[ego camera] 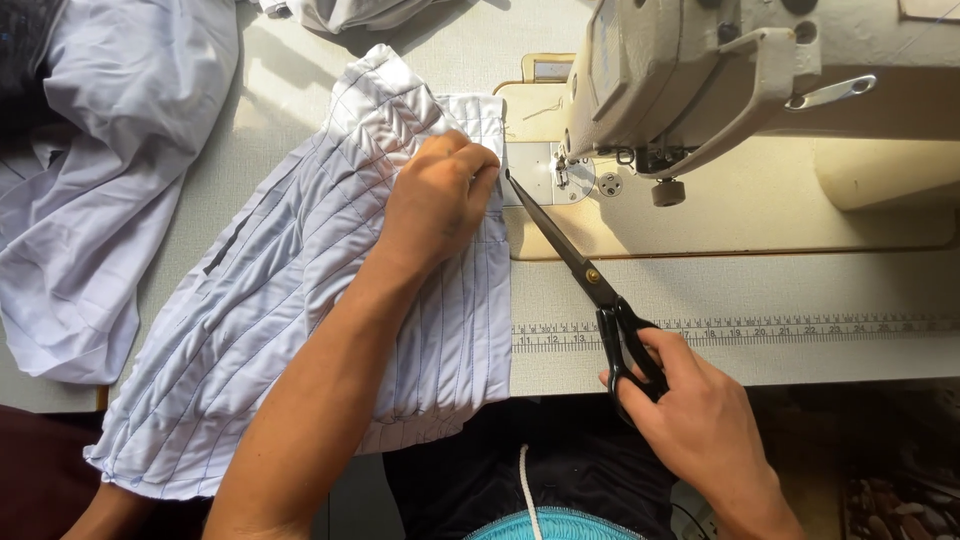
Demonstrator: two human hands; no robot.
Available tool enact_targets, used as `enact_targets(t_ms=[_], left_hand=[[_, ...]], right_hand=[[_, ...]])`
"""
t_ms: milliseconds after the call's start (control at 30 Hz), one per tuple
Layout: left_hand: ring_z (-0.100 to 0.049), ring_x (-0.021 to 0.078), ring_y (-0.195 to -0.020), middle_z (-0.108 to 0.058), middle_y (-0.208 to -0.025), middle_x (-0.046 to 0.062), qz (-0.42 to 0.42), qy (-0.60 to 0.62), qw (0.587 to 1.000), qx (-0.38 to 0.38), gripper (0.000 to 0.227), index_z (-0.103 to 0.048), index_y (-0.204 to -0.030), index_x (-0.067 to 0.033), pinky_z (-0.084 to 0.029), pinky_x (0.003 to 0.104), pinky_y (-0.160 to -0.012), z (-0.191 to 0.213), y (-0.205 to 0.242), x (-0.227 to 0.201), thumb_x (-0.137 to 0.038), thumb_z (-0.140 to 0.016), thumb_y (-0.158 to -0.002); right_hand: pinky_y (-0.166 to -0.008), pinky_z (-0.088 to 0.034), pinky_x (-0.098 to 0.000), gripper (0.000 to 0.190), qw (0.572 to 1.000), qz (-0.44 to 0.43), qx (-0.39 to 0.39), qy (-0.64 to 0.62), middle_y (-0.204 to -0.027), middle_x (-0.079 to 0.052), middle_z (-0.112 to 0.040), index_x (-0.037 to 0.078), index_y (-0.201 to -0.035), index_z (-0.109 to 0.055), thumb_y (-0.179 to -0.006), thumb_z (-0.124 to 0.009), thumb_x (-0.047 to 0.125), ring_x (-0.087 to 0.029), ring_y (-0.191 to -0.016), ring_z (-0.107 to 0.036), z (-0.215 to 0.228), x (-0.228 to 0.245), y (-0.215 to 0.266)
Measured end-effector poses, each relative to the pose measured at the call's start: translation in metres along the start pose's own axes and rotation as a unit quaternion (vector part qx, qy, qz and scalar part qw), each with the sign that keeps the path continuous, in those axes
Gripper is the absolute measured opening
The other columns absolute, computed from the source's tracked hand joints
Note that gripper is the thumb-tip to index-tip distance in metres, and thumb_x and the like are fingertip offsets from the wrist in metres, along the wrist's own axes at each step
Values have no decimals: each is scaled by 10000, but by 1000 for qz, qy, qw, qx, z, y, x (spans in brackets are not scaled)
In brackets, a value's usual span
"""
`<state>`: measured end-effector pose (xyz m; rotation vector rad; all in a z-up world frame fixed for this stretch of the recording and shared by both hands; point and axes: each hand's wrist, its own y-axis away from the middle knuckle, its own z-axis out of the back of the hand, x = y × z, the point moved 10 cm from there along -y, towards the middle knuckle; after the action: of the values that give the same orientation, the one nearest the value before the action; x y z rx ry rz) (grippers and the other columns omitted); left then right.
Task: Trimming excess fabric and threads from a quilted garment piece using scissors at a sewing station.
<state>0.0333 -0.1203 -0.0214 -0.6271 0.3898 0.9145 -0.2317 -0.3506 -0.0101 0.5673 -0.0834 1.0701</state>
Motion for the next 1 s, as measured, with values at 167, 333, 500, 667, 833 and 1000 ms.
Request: enact_targets(t_ms=[167, 333, 500, 667, 833, 1000], left_hand=[[-692, 339, -1072, -744, -1089, 102, -5, 38, 999, -14, 172, -838, -1124, -99, -568, 511, -912, 5, 2, 0, -229, -730, -1093], [-704, 317, -1073, -760, -1087, 90, -4, 58, 998, -12, 185, -852, -1125, -95, -573, 472, -926, 10, 0, -1, -199, -703, -1090], [-713, 314, -1080, -771, -1092, 91, 2, 60, 998, -1, 207, -868, -1148, -82, -578, 479, -914, 12, -1, -4, -197, -703, -1096], [-733, 279, -1072, -799, -1070, 65, 15, 67, 998, 2, 218, -896, -1131, -119, -567, 435, -940, 6, -3, 5, -228, -713, -1085], [-727, 288, -1091, -786, -1090, 74, 18, 72, 997, 4, 222, -883, -1139, -110, -570, 442, -937, 6, -1, 5, -212, -693, -1088], [-735, 296, -1090, -790, -1100, 89, 24, 74, 997, 7, 252, -885, -1161, -88, -578, 443, -936, 4, -1, 8, -210, -673, -1102]], right_hand=[[-794, -629, -538, 651, 996, 64, -22, 65, -1084, 18, -871, 205, -1433, -670, -912, -825, 563, -321, -952, -824, 6, 8, -9], [-733, -618, -542, 600, 986, 110, -63, 103, -1029, 2, -821, 210, -1406, -665, -920, -837, 516, -341, -892, -790, 8, 10, -14], [-688, -629, -533, 570, 976, 147, -82, 137, -1008, -31, -803, 187, -1411, -665, -935, -831, 454, -341, -839, -775, 12, 13, -13], [-663, -621, -520, 536, 960, 188, -140, 155, -999, -12, -793, 173, -1389, -689, -922, -844, 387, -322, -856, -771, 23, 18, -8], [-667, -614, -495, 528, 951, 211, -158, 162, -998, -6, -779, 150, -1384, -693, -942, -859, 386, -289, -873, -763, 32, 25, -2], [-665, -619, -499, 555, 938, 235, -167, 193, -1054, -4, -767, 140, -1404, -674, -937, -865, 370, -282, -932, -762, 34, 32, -7]])
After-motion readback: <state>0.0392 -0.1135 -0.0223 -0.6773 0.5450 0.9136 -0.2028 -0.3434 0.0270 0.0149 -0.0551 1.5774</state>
